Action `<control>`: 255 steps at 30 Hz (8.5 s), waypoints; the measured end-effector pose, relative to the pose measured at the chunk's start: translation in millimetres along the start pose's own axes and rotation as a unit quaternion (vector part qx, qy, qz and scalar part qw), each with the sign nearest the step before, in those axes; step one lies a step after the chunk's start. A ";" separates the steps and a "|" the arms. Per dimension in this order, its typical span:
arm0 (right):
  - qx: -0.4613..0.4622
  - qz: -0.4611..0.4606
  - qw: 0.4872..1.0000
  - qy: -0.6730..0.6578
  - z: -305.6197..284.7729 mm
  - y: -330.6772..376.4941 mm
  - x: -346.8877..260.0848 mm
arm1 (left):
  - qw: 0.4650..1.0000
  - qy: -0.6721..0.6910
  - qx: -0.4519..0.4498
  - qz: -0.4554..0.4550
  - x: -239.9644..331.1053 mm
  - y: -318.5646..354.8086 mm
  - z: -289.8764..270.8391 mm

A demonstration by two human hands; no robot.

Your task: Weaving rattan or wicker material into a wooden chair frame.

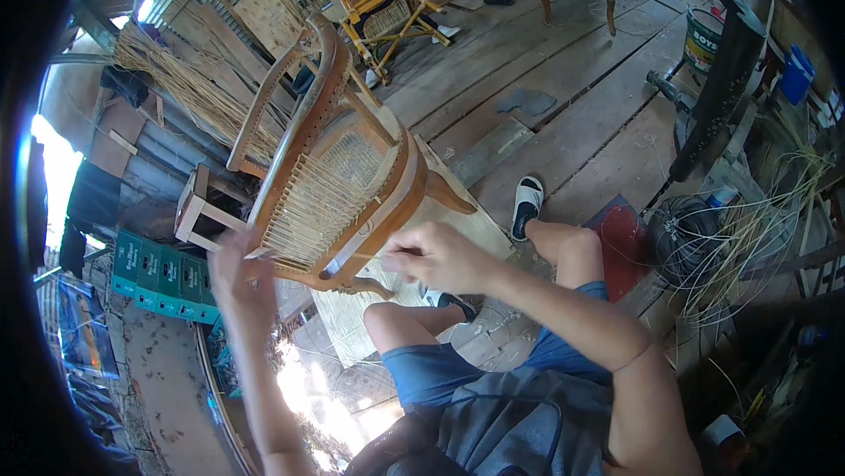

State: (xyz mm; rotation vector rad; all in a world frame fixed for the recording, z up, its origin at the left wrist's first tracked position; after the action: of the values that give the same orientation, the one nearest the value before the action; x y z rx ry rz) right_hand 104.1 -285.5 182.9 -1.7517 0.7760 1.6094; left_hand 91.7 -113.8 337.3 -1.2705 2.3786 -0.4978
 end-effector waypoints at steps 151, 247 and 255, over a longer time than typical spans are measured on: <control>0.189 -0.128 0.952 0.204 -44.8 -157.4 29.6 | 0.784 0.549 -0.134 -0.258 -234.5 -127.9 250.7; 0.150 0.101 0.983 0.007 -59.7 -232.2 280.6 | 0.421 0.817 0.206 -0.337 -0.4 -19.0 253.9; 0.122 0.032 0.991 0.049 -56.5 -208.2 279.5 | 0.444 0.794 0.186 -0.372 -8.4 0.1 303.9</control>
State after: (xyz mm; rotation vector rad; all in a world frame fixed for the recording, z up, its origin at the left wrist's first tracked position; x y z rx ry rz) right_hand 323.5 -200.6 -80.4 -1.6519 1.0387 1.4093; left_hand 247.5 -143.8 77.9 -1.7982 1.7594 -3.5506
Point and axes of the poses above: each hand's wrist, its own y-axis away from the middle knuckle, its own z-axis out of the palm, x = y × z, the point moved 10 cm from there along -y, towards the middle knuckle, and after that the axes turned 12 degrees about -x, right-handed, at the moved point
